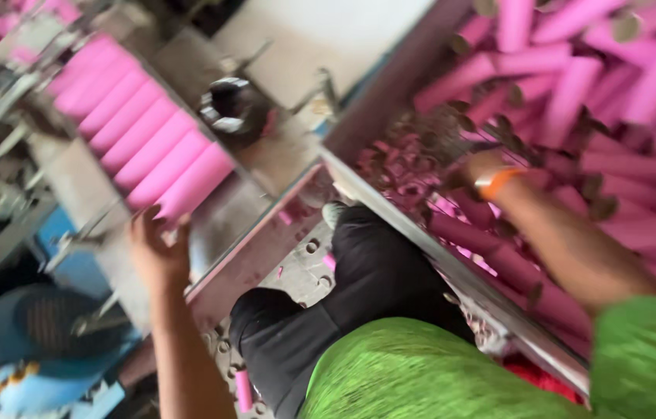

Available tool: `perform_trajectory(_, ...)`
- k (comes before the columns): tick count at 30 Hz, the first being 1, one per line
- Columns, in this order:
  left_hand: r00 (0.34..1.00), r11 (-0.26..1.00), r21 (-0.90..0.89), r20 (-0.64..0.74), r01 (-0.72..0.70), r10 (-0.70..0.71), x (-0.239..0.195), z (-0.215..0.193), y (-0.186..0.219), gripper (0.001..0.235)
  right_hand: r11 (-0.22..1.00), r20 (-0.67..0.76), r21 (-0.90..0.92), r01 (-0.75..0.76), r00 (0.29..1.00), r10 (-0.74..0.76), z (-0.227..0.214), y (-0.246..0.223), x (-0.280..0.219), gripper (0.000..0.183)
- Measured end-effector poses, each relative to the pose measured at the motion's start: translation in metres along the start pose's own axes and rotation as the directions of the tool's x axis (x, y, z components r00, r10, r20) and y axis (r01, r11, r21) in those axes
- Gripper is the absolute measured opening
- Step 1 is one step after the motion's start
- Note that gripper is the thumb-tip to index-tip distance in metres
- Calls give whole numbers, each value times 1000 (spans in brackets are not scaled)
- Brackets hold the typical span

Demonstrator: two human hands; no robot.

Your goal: The person repeatedly picks up pink cylindrical objects from a large pile and places them onto a conveyor belt. The person handles the cylinders one by one or in small groups, moving them from a collection bin to the machine's input area.

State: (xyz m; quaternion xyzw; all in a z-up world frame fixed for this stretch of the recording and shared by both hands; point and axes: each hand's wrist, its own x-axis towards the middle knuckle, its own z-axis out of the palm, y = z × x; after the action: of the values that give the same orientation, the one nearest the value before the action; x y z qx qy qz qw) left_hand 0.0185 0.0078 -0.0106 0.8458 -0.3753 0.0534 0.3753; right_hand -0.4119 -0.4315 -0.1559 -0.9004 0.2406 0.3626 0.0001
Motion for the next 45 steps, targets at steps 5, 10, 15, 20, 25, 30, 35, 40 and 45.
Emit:
perform_trajectory(5,998,995,-102,-62,-9,3,-3,-3,11,41,818,-637,548,178,723,269,-71,78,-123,28)
perform_trajectory(10,991,971,-240,-128,16,-48,-3,-10,12,36,685,-810,566,459,466,357,-126,76,-134,14)
perform_trajectory(15,990,979,-201,-139,-5,-24,-10,-1,6,29,297,-872,453,841,350,341,-163,6,-83,7)
perform_trajectory(20,979,925,-380,-182,20,-95,-21,-9,-3,13,-164,-866,422,892,450,220,-181,-100,-29,16)
perform_trajectory(25,978,875,-480,-149,57,-145,-19,-18,-3,21,-59,-814,569,820,572,100,-203,-156,-8,18)
perform_trajectory(30,993,897,-443,-106,-6,-45,-22,-13,1,31,-11,-739,674,739,674,8,-227,-191,16,22)
perform_trajectory(35,990,874,-478,-54,87,-128,-24,-24,3,27,353,-831,430,831,517,-205,-262,-251,42,28)
perform_trajectory(40,985,965,-202,-74,-167,155,-30,-33,9,58,48,-720,680,732,679,-140,-286,-267,25,46)
perform_trajectory(45,981,941,285,112,-185,159,-31,-21,29,71,375,-801,532,760,594,-67,-281,-279,3,47)
